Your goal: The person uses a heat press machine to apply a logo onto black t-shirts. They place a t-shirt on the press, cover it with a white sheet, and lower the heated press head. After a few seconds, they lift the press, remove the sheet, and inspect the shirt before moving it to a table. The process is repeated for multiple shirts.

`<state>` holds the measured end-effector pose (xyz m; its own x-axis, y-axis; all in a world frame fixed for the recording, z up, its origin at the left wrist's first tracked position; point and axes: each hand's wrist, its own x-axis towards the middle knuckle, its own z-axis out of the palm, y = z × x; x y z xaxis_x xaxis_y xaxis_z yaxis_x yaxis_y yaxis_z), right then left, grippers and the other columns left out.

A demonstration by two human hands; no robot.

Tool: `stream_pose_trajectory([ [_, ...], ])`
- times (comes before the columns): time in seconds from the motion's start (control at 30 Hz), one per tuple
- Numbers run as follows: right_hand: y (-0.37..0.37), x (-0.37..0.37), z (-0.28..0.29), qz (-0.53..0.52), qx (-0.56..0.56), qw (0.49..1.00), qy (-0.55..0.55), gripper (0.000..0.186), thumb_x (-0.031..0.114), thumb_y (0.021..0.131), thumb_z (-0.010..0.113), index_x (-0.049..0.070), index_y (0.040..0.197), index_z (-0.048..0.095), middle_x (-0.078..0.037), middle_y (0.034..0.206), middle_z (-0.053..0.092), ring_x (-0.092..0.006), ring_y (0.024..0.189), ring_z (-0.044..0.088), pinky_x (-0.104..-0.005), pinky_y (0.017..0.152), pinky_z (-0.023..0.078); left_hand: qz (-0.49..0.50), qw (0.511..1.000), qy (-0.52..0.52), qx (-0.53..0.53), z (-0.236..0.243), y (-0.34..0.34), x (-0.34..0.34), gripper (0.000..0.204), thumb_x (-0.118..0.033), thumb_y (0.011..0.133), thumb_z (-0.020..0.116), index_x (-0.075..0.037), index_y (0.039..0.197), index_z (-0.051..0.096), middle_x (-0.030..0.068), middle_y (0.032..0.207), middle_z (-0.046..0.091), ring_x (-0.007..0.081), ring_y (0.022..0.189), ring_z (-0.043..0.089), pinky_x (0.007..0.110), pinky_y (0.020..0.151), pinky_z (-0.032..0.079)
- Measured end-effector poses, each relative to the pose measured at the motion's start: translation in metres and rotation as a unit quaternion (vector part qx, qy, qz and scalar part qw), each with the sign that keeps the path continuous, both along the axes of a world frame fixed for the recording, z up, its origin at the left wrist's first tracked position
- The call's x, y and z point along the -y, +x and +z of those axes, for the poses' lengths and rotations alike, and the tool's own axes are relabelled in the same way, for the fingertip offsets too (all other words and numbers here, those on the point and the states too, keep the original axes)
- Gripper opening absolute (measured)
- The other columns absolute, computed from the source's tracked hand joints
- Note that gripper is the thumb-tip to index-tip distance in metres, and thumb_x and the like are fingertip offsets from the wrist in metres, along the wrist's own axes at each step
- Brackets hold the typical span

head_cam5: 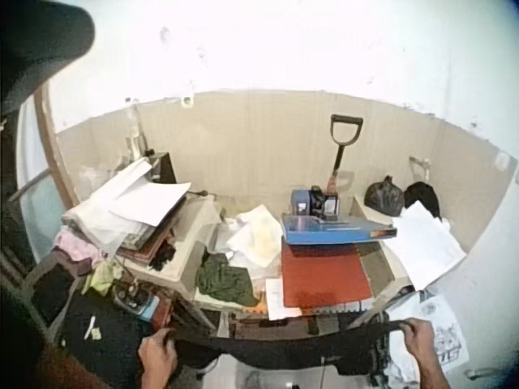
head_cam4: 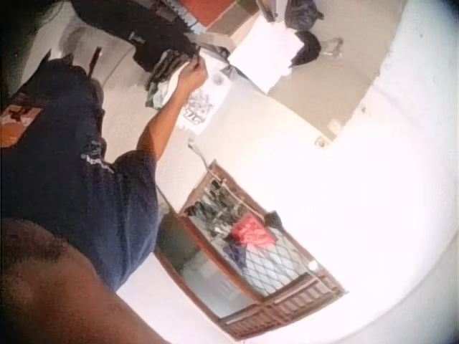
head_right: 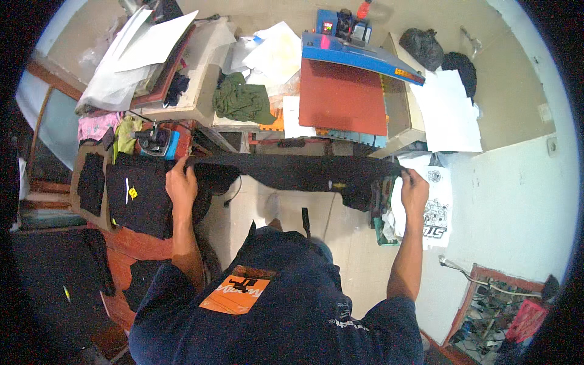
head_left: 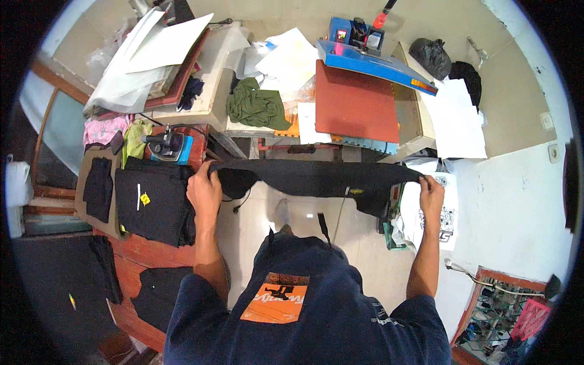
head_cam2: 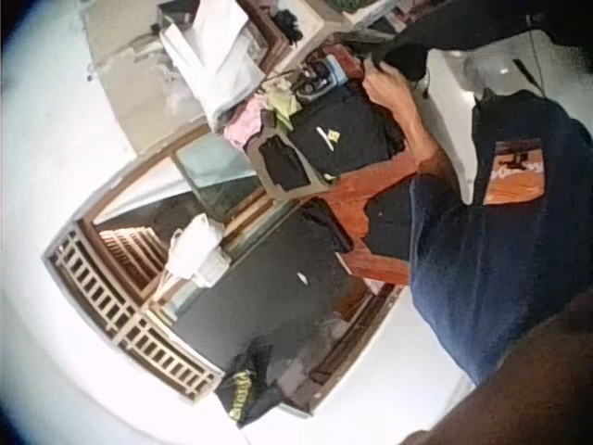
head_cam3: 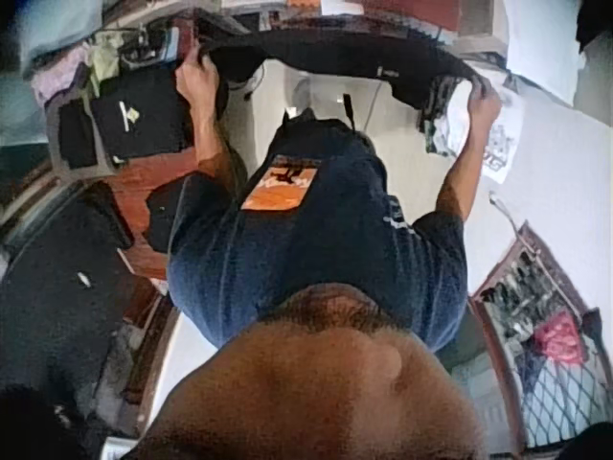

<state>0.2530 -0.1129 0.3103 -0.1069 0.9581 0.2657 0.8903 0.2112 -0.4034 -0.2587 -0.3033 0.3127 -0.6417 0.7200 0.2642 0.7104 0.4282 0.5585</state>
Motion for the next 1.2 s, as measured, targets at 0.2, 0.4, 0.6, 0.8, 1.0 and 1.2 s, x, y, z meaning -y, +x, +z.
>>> stream_pose_trajectory([
  [0.2, -0.045, -0.057, 0.055, -0.077, -0.391, 0.913, -0.082, 0.028, 0.015, 0.1, 0.046, 0.004, 0.118, 0.064, 0.005, 0.062, 0.045, -0.0035, 0.048, 0.033, -0.0195, 0.043, 0.026, -0.048, 0.814, 0.257, 0.518, 0.045, -0.021, -0.085, 0.036, -0.005, 0.092, 0.034, -0.004, 0.12, 0.057, 0.0071, 0.068, 0.062, 0.0165, 0.06, 0.065, 0.032, 0.05, 0.052],
  [0.4, -0.085, -0.135, 0.081, 0.09, -0.603, 0.788, -0.089, 0.032, 0.023, 0.103, 0.039, 0.002, 0.125, 0.047, -0.015, 0.083, 0.067, -0.0135, 0.051, 0.058, -0.0223, 0.045, 0.044, -0.081, 0.788, 0.428, 0.435, 0.065, -0.025, -0.177, 0.025, -0.008, 0.093, 0.038, -0.001, 0.114, 0.05, 0.0176, 0.097, 0.063, 0.024, 0.084, 0.068, 0.04, 0.079, 0.059],
  [0.6, -0.111, -0.193, -0.028, 0.081, -0.61, 0.777, -0.135, 0.031, 0.018, 0.099, 0.042, 0.001, 0.125, 0.046, -0.022, 0.106, 0.063, -0.0249, 0.09, 0.066, -0.0312, 0.076, 0.055, -0.017, 0.967, 0.204, 0.152, -0.021, -0.03, -0.248, 0.036, -0.005, 0.089, 0.05, -0.002, 0.125, 0.049, 0.0185, 0.122, 0.055, 0.0299, 0.117, 0.055, 0.04, 0.102, 0.041],
  [0.8, -0.154, -0.26, -0.188, 0.132, -0.31, 0.936, -0.099, 0.041, 0.016, 0.097, 0.051, 0.0, 0.134, 0.044, -0.02, 0.131, 0.05, -0.0242, 0.116, 0.054, -0.0356, 0.099, 0.043, -0.168, 0.982, 0.021, 0.082, -0.141, -0.039, -0.332, 0.08, -0.022, 0.082, 0.068, -0.004, 0.147, 0.025, 0.0275, 0.115, 0.056, 0.0429, 0.105, 0.055, 0.049, 0.098, 0.039],
  [1.0, -0.199, -0.401, -0.275, 0.172, -0.056, 0.981, -0.064, 0.047, 0.025, 0.098, 0.051, 0.0, 0.137, 0.043, -0.019, 0.127, 0.052, -0.0238, 0.125, 0.048, -0.0359, 0.101, 0.04, -0.177, 0.974, -0.12, -0.069, -0.214, -0.091, -0.443, 0.101, -0.04, 0.083, 0.07, -0.008, 0.153, 0.004, 0.0224, 0.112, 0.059, 0.0382, 0.111, 0.054, 0.057, 0.106, 0.032],
  [1.2, -0.232, -0.463, -0.282, 0.18, 0.027, 0.983, -0.036, 0.048, 0.027, 0.099, 0.05, 0.0, 0.138, 0.043, -0.02, 0.13, 0.05, -0.0256, 0.127, 0.046, -0.0373, 0.104, 0.037, -0.172, 0.965, -0.187, -0.067, -0.23, -0.135, -0.526, 0.1, -0.036, 0.081, 0.069, 0.001, 0.151, 0.009, 0.0212, 0.124, 0.055, 0.0347, 0.121, 0.049, 0.049, 0.111, 0.029],
])
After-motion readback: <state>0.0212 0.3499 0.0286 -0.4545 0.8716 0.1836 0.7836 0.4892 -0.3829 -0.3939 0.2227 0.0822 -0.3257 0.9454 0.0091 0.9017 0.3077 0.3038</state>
